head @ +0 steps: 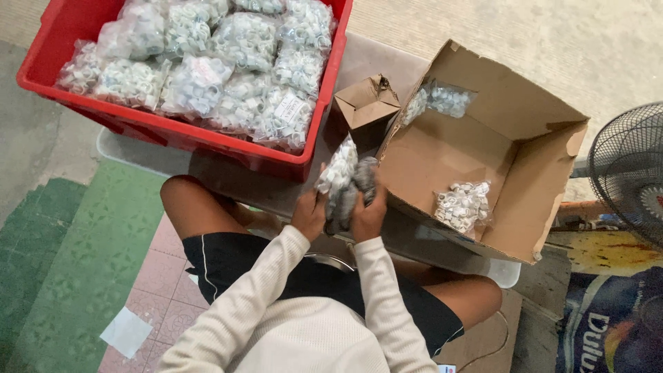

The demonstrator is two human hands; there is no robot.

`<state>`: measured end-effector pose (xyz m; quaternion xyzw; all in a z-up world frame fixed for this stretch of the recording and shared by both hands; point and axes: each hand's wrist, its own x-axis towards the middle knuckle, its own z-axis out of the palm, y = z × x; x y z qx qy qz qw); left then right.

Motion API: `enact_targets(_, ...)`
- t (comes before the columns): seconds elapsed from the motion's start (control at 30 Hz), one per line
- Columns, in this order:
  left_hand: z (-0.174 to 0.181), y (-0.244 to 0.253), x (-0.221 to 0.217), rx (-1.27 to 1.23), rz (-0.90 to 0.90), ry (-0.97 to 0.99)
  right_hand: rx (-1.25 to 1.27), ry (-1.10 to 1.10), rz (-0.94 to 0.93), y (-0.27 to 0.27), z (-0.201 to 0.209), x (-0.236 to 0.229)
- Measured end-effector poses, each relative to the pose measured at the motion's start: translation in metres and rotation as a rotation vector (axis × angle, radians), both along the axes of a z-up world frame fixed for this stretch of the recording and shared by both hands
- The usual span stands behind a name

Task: The person organizes small plastic parts in bags by picking them up and moving them between a red crate and a cardboard box.

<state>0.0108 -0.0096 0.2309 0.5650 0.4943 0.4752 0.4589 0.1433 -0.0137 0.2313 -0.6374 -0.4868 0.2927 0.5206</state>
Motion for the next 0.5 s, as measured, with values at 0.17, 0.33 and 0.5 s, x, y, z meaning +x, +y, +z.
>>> enact_targets(0.17,0.019,0.004,-0.013,0.035,-0.075,0.032,0.235,-0.089,0.179,0.023,0.034,0.007)
enact_targets(0.33,0.016,0.019,-0.035,-0.101,-0.048,-0.116,0.087,0.005,0.244,0.068,0.049,0.024)
enact_targets(0.5,0.029,0.059,-0.066,-0.156,0.060,-0.136,-0.021,0.137,0.427,0.108,0.038,0.021)
